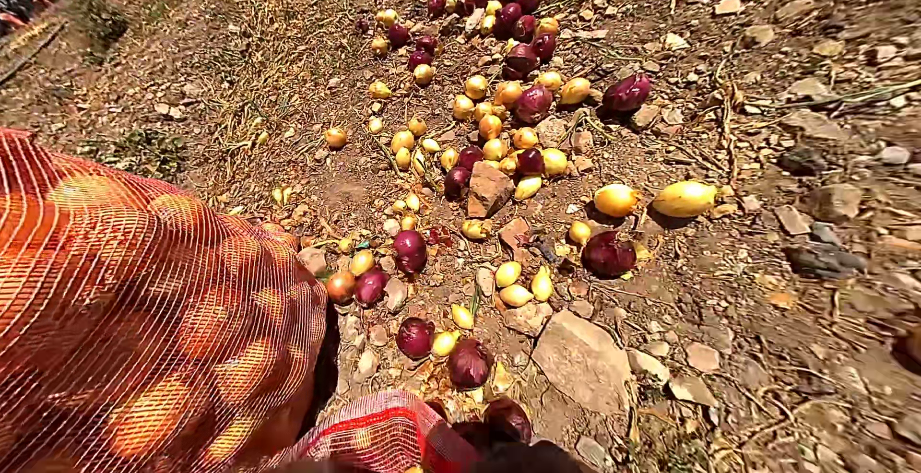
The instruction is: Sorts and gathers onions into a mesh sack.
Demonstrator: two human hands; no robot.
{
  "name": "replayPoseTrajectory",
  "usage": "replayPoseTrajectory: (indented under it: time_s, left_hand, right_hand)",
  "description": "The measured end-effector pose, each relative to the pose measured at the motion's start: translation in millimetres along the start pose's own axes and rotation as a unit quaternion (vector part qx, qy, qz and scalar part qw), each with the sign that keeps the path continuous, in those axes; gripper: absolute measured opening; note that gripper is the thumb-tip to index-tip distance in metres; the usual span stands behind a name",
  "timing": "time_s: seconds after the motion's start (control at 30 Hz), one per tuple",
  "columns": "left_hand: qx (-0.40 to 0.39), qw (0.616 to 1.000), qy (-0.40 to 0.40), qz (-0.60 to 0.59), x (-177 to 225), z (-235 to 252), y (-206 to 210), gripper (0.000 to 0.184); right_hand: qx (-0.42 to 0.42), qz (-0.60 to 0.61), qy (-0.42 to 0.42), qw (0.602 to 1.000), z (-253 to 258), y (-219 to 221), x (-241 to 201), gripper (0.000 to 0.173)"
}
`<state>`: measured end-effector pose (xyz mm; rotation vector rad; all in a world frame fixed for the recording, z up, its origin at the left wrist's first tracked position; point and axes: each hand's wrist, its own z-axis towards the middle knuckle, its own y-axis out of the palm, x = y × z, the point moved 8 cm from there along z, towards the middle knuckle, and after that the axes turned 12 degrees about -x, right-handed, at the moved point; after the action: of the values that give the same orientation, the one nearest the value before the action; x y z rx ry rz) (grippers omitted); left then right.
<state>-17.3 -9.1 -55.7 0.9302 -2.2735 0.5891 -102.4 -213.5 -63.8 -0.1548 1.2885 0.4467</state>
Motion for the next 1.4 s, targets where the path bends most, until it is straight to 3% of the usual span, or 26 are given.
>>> replayPoseTrajectory:
  time_s: [0.07,0.1,0.17,0.23,0.27,0.3,0.4,0.47,0.53,0.63,0.7,0.77,0.83,0.97,1.03,1.13,1.27,1.4]
  left_hand:
    - [0.17,0.983,-0.068,-0.033,-15,-19,-47,0.039]
    - [0.28,0.954,-0.086,-0.058,-22,-30,-72,0.044]
    - [0.464,0.873,-0.146,-0.039,-41,-44,-121,0.052]
    - [0.556,0.802,-0.214,-0.052,-70,-40,-159,0.062]
    - [0.578,0.775,-0.245,-0.075,-91,-32,-174,0.067]
    - [0.583,0.757,-0.28,-0.094,-111,-23,-185,0.07]
    - [0.547,0.732,-0.399,-0.073,-166,-1,-189,0.066]
    - [0.521,0.731,-0.44,-0.019,-175,6,-186,0.062]
    - [0.512,0.736,-0.443,0.0,-173,4,-187,0.06]
    - [0.488,0.763,-0.422,-0.021,-183,8,-189,0.068]
    - [0.47,0.774,-0.421,-0.047,-198,14,-191,0.075]
    - [0.457,0.784,-0.415,-0.068,-210,14,-194,0.077]
    - [0.442,0.793,-0.409,-0.089,-211,14,-195,0.079]
    - [0.461,0.774,-0.423,-0.103,-187,16,-182,0.076]
    - [0.478,0.774,-0.405,-0.097,-178,30,-174,0.076]
    - [0.492,0.78,-0.376,-0.085,-152,48,-146,0.074]
    - [0.53,0.737,-0.412,-0.073,-155,26,-112,0.074]
    - [0.481,0.748,-0.446,-0.104,-162,23,-89,0.082]
  right_hand:
    - [0.195,-0.115,0.091,0.97,-50,-59,2,0.032]
    - [0.317,-0.203,0.147,0.915,-87,-94,-2,0.032]
    - [0.476,-0.399,0.289,0.729,-171,-151,-32,0.042]
    - [0.535,-0.484,0.383,0.576,-245,-196,-56,0.059]
    - [0.543,-0.503,0.424,0.522,-277,-215,-59,0.063]
    - [0.535,-0.51,0.459,0.492,-306,-231,-56,0.063]
    - [0.465,-0.51,0.517,0.506,-360,-261,-32,0.045]
    - [0.452,-0.512,0.496,0.536,-368,-268,-34,0.037]
    - [0.487,-0.48,0.437,0.584,-359,-276,-41,0.028]
    - [0.599,-0.3,0.324,0.668,-309,-297,-37,0.035]
    - [0.624,-0.269,0.302,0.669,-255,-323,-31,0.041]
    - [0.566,-0.278,0.367,0.684,-194,-348,-15,0.065]
    - [0.5,-0.299,0.428,0.691,-138,-357,8,0.076]
    - [0.41,-0.415,0.526,0.619,-53,-327,22,0.074]
    - [0.37,-0.449,0.537,0.611,-36,-317,28,0.075]
    - [0.348,-0.452,0.523,0.634,-42,-323,43,0.075]
    - [0.362,-0.469,0.463,0.659,-54,-331,44,0.074]
    - [0.355,-0.477,0.47,0.653,-52,-329,42,0.074]
